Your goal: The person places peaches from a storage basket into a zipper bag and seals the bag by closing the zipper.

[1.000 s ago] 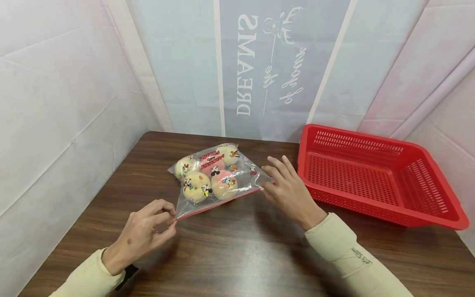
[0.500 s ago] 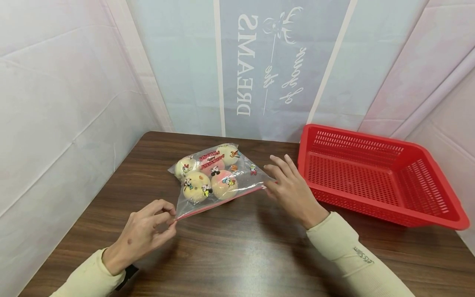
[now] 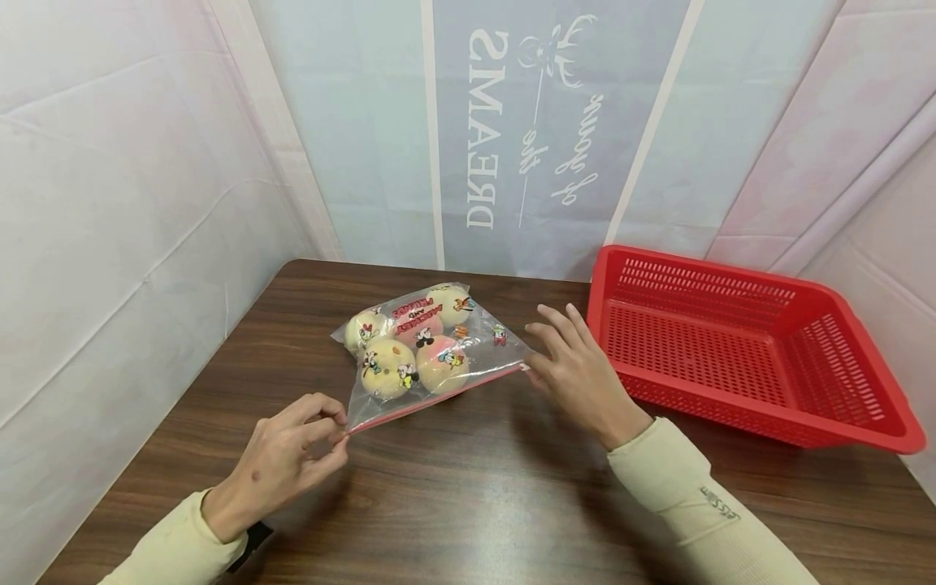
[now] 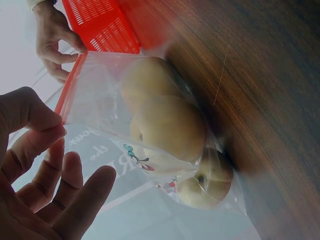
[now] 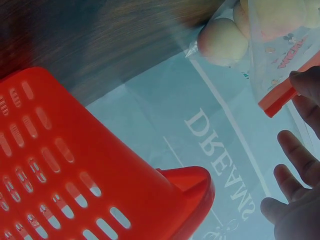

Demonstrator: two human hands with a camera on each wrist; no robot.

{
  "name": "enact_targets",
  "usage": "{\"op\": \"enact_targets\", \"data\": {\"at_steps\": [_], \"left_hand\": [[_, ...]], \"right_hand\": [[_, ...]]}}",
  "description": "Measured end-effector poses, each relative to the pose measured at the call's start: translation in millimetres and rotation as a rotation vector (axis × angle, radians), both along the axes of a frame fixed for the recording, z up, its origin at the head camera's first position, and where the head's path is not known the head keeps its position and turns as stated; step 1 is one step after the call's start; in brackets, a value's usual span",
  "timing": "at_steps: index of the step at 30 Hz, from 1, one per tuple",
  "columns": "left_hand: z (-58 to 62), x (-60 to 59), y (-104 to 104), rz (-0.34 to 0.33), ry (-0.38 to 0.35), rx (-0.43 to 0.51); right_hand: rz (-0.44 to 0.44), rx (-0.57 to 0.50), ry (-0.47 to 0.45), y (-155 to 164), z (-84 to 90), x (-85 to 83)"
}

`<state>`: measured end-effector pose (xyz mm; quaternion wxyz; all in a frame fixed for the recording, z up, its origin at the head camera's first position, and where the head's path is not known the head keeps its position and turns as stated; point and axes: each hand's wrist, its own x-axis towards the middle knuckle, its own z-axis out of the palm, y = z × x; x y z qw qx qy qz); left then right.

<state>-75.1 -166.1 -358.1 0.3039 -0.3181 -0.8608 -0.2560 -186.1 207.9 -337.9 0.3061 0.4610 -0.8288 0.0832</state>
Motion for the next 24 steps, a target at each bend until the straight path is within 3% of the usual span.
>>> {"op": "enact_targets", "data": {"at_steps": [24], "left_hand": [[-0.2,-0.2,0.0,0.002,-0.008,0.001]], "right_hand": [[-0.006,-0.015,0.001,6.8,-0.9,-2.8]]}}
